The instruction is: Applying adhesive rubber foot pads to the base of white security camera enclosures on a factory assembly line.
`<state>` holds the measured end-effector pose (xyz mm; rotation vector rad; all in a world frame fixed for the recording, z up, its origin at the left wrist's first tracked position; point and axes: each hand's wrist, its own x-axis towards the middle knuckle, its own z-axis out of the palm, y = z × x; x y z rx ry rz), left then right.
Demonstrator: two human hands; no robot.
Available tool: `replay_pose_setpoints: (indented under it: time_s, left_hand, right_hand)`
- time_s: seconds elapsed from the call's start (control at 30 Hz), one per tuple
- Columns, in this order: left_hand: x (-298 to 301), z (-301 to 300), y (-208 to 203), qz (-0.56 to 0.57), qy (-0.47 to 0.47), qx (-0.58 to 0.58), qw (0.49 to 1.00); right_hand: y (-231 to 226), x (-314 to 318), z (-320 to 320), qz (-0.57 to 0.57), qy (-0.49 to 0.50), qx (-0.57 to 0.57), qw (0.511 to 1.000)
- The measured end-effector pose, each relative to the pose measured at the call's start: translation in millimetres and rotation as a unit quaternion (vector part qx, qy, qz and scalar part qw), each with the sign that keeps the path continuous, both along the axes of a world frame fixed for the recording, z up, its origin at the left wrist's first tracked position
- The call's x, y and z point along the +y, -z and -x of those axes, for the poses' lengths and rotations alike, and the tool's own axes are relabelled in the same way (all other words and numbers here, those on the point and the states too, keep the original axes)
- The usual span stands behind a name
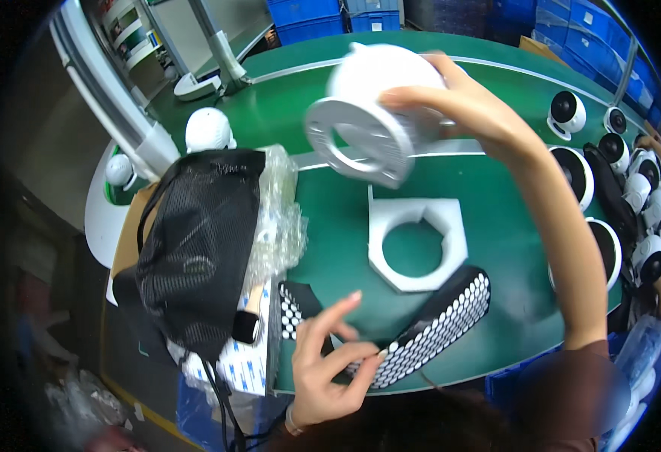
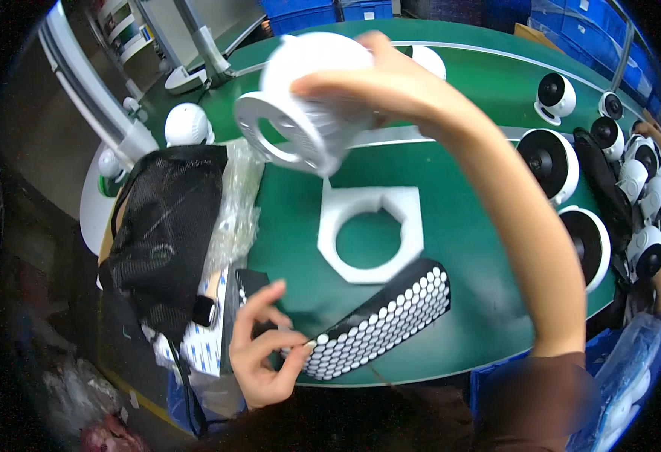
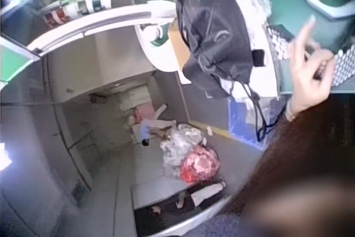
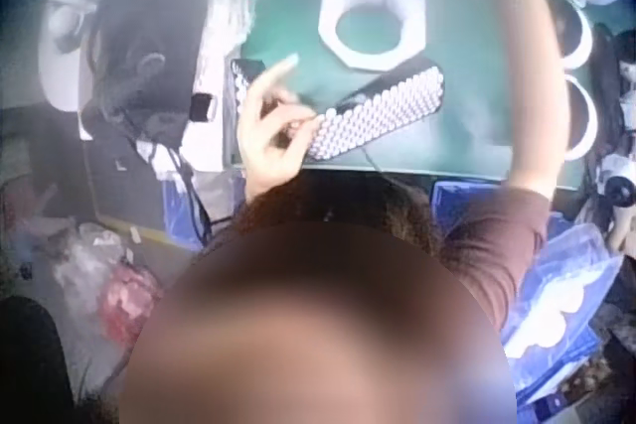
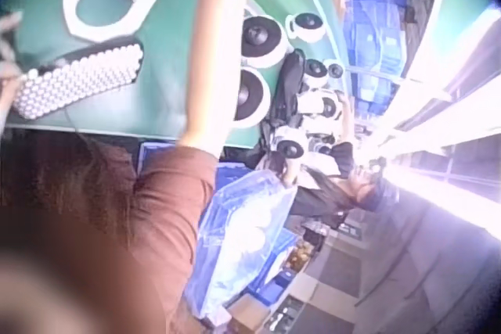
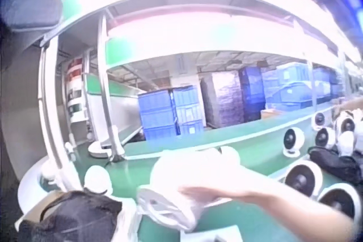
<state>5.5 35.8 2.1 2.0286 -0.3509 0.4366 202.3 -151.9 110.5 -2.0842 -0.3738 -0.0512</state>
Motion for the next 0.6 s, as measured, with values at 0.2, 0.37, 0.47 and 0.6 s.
replay_pose_setpoints:
  time_s: [0.2,0.37,0.47,0.6]
  left_hand:
    - [-18.0,-11.5,-7.8,-0.031,0.051,-0.047,0.997]
    - [-33.7,-10.0,3.4,-0.051,0.013,-0.022,0.998]
    - [-38.5,-12.6,4.4,-0.078,0.045,-0.052,0.995]
    - [-37.4,-13.2,2.8,-0.098,0.032,-0.053,0.993]
  right_hand:
    - [46.8,-29.2,67.5,-0.087,-0.019,0.255,0.963]
    - [94.7,-32.7,46.0,0.066,-0.08,-0.027,0.994]
    - [108.1,-35.0,25.2,-0.141,-0.237,0.08,0.958]
    - [102.1,-36.2,43.3,-0.093,-0.143,-0.002,0.985]
